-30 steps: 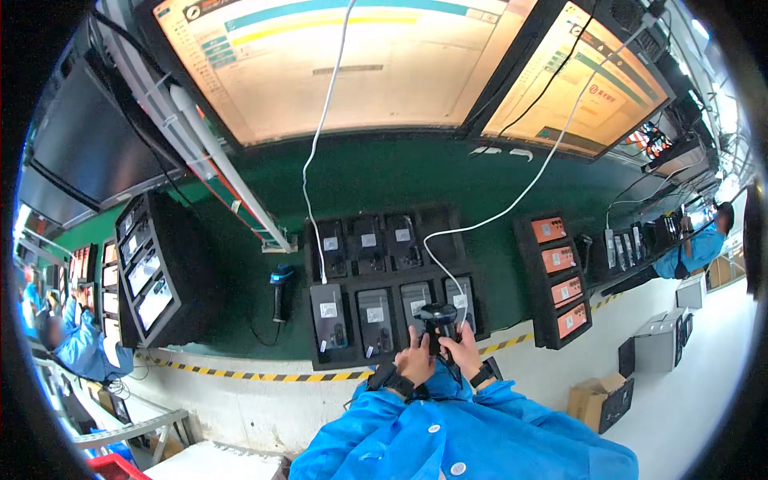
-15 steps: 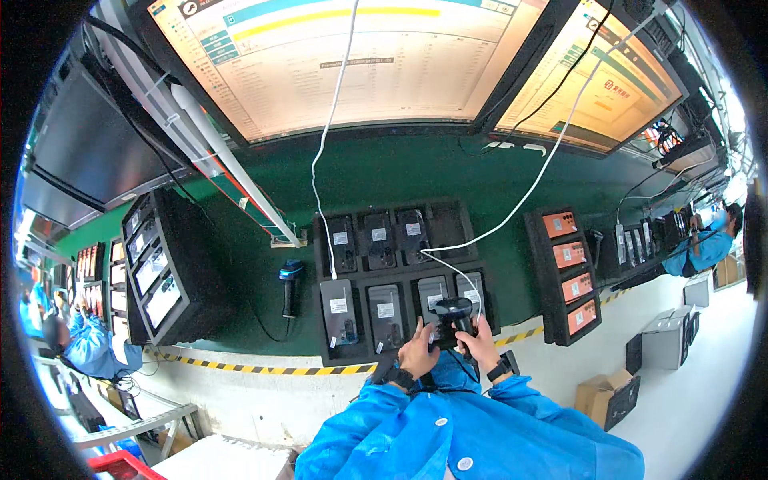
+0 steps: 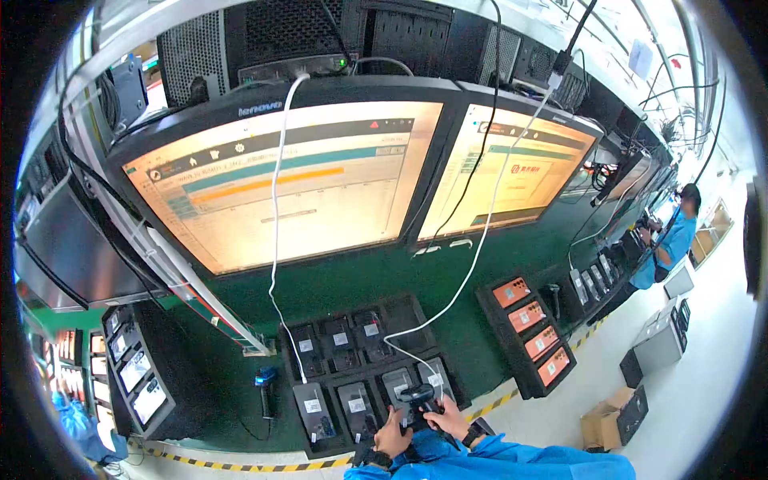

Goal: Scanning and testing multiple smartphones at an industrial electronics workstation.

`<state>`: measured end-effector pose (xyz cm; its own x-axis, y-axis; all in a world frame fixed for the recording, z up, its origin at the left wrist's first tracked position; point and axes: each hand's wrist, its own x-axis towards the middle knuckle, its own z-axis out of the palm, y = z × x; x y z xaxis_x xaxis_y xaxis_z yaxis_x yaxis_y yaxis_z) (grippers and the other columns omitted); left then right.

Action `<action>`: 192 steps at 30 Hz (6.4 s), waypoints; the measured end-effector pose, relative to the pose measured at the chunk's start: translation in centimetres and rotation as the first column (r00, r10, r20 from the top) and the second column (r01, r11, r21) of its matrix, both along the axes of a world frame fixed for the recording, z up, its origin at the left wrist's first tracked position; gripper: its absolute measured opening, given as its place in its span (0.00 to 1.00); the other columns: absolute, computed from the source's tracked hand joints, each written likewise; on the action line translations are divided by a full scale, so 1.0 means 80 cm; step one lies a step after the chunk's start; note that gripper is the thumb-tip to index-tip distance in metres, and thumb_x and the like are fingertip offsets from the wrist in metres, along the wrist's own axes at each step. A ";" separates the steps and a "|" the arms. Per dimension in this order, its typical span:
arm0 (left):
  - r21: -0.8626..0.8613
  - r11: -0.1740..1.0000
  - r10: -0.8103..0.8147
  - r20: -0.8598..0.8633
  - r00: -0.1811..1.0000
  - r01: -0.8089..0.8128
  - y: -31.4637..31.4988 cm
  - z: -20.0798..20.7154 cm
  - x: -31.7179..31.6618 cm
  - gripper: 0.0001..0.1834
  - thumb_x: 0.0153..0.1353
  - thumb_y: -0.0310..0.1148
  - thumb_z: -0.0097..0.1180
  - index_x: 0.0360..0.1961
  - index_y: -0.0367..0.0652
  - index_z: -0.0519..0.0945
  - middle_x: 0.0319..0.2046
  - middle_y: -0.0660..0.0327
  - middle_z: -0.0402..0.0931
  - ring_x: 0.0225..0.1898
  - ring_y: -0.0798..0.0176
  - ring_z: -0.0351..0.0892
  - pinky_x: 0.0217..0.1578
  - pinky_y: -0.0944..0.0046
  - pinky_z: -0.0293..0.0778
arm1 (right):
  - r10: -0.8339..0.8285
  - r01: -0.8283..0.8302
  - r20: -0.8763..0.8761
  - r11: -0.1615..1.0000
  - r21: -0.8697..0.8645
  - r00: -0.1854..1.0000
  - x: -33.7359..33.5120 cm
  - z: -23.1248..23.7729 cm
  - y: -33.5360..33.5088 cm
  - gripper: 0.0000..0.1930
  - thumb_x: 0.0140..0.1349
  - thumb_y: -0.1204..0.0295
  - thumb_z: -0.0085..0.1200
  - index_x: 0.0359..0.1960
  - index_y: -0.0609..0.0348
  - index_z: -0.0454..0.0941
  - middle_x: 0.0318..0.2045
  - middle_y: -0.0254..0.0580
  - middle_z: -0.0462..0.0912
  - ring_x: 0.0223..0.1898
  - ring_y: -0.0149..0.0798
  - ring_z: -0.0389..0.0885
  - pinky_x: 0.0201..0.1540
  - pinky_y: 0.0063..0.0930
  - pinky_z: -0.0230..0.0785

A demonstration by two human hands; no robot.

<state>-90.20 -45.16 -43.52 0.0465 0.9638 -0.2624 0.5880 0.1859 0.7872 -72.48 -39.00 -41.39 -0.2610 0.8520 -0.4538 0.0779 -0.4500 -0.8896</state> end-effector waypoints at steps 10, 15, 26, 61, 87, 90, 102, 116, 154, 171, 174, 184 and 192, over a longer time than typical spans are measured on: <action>0.014 1.000 0.016 0.112 0.994 -0.018 0.016 -0.011 -0.004 0.34 0.49 0.40 0.58 0.57 0.43 0.63 0.62 0.38 0.53 0.43 0.40 0.76 0.40 0.52 0.75 | -0.043 0.034 -0.073 0.992 -0.121 0.996 -0.006 0.033 0.020 0.16 0.53 0.82 0.55 0.38 0.59 0.61 0.31 0.41 0.78 0.20 0.30 0.73 0.19 0.24 0.65; -0.041 0.983 0.186 0.205 0.961 -0.181 0.027 -0.022 0.010 0.34 0.48 0.41 0.59 0.57 0.44 0.63 0.60 0.34 0.53 0.43 0.38 0.75 0.39 0.51 0.75 | 0.004 -0.005 -0.013 1.000 -0.009 1.000 0.010 0.046 0.055 0.14 0.51 0.82 0.54 0.37 0.57 0.63 0.29 0.40 0.77 0.20 0.30 0.73 0.19 0.24 0.66; -0.172 0.760 0.620 -0.099 0.778 -0.627 0.102 0.008 0.052 0.35 0.41 0.43 0.66 0.50 0.46 0.65 0.38 0.43 0.71 0.38 0.40 0.75 0.38 0.51 0.73 | -0.337 0.319 0.132 0.938 0.136 0.932 0.121 -0.094 0.208 0.18 0.56 0.78 0.54 0.40 0.56 0.56 0.30 0.43 0.68 0.22 0.35 0.75 0.19 0.27 0.64; 0.208 0.859 0.306 0.527 0.793 -0.469 0.067 0.081 0.004 0.15 0.53 0.31 0.58 0.42 0.41 0.76 0.31 0.50 0.77 0.30 0.54 0.76 0.31 0.60 0.69 | 0.424 -0.568 0.380 0.661 0.491 0.822 -0.050 0.118 0.121 0.05 0.53 0.77 0.55 0.28 0.68 0.76 0.25 0.47 0.80 0.26 0.38 0.79 0.30 0.25 0.69; 0.201 0.548 0.829 -0.002 0.559 -0.812 0.062 0.035 -0.164 0.18 0.48 0.30 0.60 0.42 0.41 0.75 0.39 0.56 0.76 0.39 0.59 0.76 0.39 0.62 0.72 | -0.070 -0.289 0.454 0.683 0.670 0.888 -0.078 0.041 0.149 0.20 0.56 0.71 0.54 0.51 0.61 0.68 0.48 0.48 0.73 0.52 0.47 0.69 0.55 0.37 0.60; 0.245 0.639 0.735 -0.475 0.484 -0.729 0.087 0.065 -0.195 0.30 0.41 0.40 0.65 0.48 0.44 0.73 0.53 0.55 0.67 0.52 0.50 0.65 0.46 0.51 0.65 | -0.051 -0.238 0.420 0.759 0.605 0.906 -0.087 0.049 0.115 0.19 0.55 0.73 0.54 0.49 0.62 0.68 0.44 0.47 0.74 0.47 0.44 0.72 0.51 0.34 0.63; 0.186 0.750 0.659 -0.281 0.697 -0.634 0.055 0.040 -0.204 0.24 0.38 0.37 0.67 0.38 0.48 0.72 0.42 0.59 0.74 0.49 0.53 0.71 0.42 0.50 0.66 | 0.294 -0.376 0.254 0.840 0.392 0.922 -0.238 0.007 0.068 0.14 0.58 0.70 0.56 0.45 0.61 0.73 0.35 0.41 0.80 0.37 0.32 0.79 0.38 0.24 0.71; 0.171 0.704 0.645 0.252 0.721 -0.689 0.020 0.048 -0.169 0.18 0.53 0.26 0.53 0.46 0.39 0.69 0.28 0.39 0.75 0.33 0.36 0.75 0.32 0.47 0.71 | -0.188 0.199 -0.102 0.974 0.110 0.977 -0.310 0.038 0.093 0.23 0.70 0.57 0.32 0.21 0.59 0.67 0.19 0.44 0.77 0.20 0.37 0.78 0.24 0.28 0.73; -0.487 0.663 0.747 0.374 0.550 -0.569 -0.081 0.083 -0.100 0.07 0.55 0.32 0.57 0.29 0.39 0.77 0.13 0.64 0.71 0.13 0.72 0.69 0.14 0.70 0.63 | 0.415 -0.498 -0.355 0.848 -0.182 0.837 -0.150 -0.018 0.074 0.17 0.69 0.60 0.39 0.55 0.54 0.65 0.30 0.22 0.58 0.26 0.19 0.52 0.29 0.12 0.52; -0.272 0.744 0.657 0.134 0.742 -0.610 -0.035 0.033 -0.092 0.23 0.47 0.45 0.62 0.37 0.35 0.80 0.31 0.47 0.80 0.37 0.51 0.81 0.38 0.56 0.73 | 0.229 -0.392 -0.465 0.873 -0.290 0.855 -0.156 -0.001 0.071 0.16 0.66 0.59 0.46 0.49 0.53 0.71 0.26 0.17 0.64 0.24 0.16 0.60 0.25 0.12 0.51; -0.314 0.745 0.639 0.079 0.765 -0.589 -0.034 0.039 -0.086 0.25 0.47 0.46 0.62 0.39 0.35 0.79 0.34 0.43 0.79 0.39 0.47 0.80 0.40 0.54 0.73 | 0.251 -0.428 -0.478 0.850 -0.307 0.842 -0.148 -0.006 0.072 0.07 0.67 0.63 0.43 0.41 0.47 0.72 0.21 0.21 0.56 0.22 0.18 0.59 0.23 0.14 0.50; -0.375 0.744 0.616 0.063 0.785 -0.554 -0.035 0.010 -0.097 0.29 0.46 0.50 0.62 0.37 0.31 0.79 0.33 0.43 0.79 0.39 0.46 0.80 0.41 0.55 0.74 | 0.460 -0.517 -0.343 0.850 -0.095 0.819 -0.145 -0.022 0.078 0.09 0.66 0.71 0.43 0.46 0.56 0.70 0.27 0.25 0.59 0.26 0.21 0.61 0.27 0.15 0.54; -0.262 0.771 0.626 0.140 0.767 -0.581 -0.037 -0.009 -0.100 0.16 0.50 0.39 0.61 0.32 0.35 0.78 0.17 0.60 0.76 0.16 0.67 0.74 0.18 0.65 0.68 | 0.262 -0.365 -0.335 0.882 -0.298 0.905 -0.152 -0.014 0.065 0.07 0.65 0.62 0.45 0.34 0.48 0.70 0.19 0.21 0.58 0.19 0.19 0.56 0.22 0.16 0.47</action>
<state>-98.23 -48.16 -44.27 -0.4528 0.7408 -0.4962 0.1296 0.6053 0.7854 -84.65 -33.79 -42.55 -0.6461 0.5048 -0.5725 0.0421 -0.7254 -0.6870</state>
